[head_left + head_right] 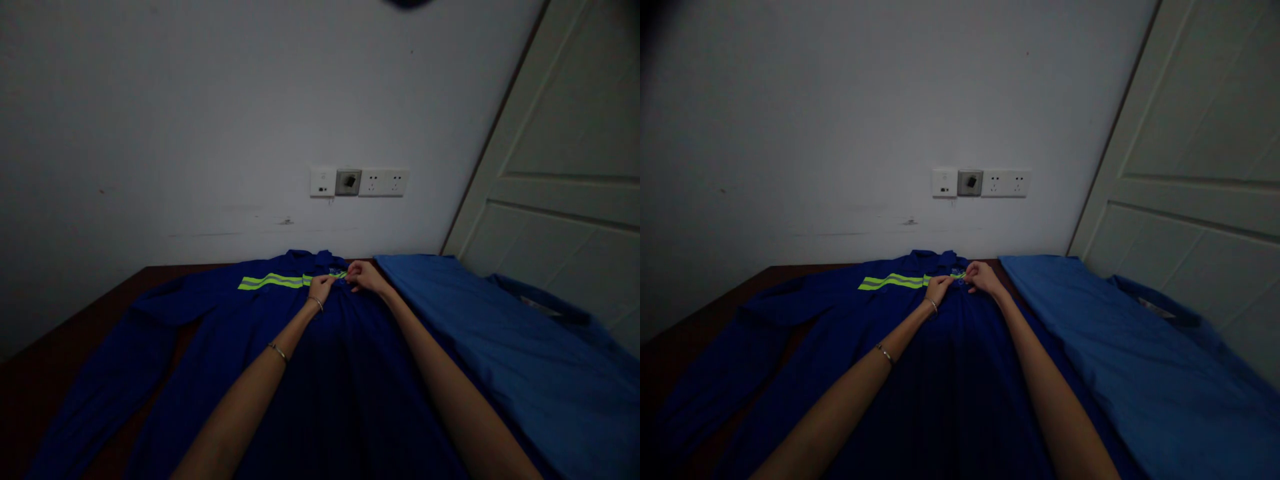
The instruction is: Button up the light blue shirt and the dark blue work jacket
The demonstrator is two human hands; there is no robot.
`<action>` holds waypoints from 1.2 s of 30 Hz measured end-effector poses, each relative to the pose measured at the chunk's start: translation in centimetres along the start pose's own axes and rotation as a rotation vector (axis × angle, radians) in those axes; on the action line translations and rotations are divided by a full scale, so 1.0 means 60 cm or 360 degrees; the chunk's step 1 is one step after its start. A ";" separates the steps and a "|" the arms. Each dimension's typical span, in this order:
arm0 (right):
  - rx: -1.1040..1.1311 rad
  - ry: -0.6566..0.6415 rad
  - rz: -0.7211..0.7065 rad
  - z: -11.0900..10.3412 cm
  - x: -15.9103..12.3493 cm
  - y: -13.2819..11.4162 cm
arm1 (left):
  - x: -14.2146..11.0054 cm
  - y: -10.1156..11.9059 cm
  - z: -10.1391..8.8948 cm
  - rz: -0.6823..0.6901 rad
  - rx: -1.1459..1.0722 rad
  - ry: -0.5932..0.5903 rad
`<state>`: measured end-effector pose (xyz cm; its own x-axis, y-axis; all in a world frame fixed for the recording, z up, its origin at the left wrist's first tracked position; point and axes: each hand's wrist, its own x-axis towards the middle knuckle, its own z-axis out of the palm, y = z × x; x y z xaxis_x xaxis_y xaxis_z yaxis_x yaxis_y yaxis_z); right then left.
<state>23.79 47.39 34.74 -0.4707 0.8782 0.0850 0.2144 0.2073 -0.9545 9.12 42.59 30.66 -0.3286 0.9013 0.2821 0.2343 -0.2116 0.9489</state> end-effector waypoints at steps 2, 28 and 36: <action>-0.0053 0.0050 -0.0049 -0.007 0.001 -0.006 | 0.001 0.001 -0.001 0.0002 -0.0075 0.0041; -0.1053 -0.0168 -0.0784 0.050 -0.096 -0.185 | -0.052 0.230 -0.141 0.0352 0.0939 -0.0228; -0.1368 -0.0475 -0.0443 0.157 -0.144 -0.115 | -0.114 0.091 -0.201 0.0081 0.1302 -0.0816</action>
<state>18.32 34.33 37.88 -0.7736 0.6276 0.0875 0.5617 0.7430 -0.3640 1.64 30.71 35.60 0.0934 0.9948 0.0405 0.8655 -0.1012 0.4905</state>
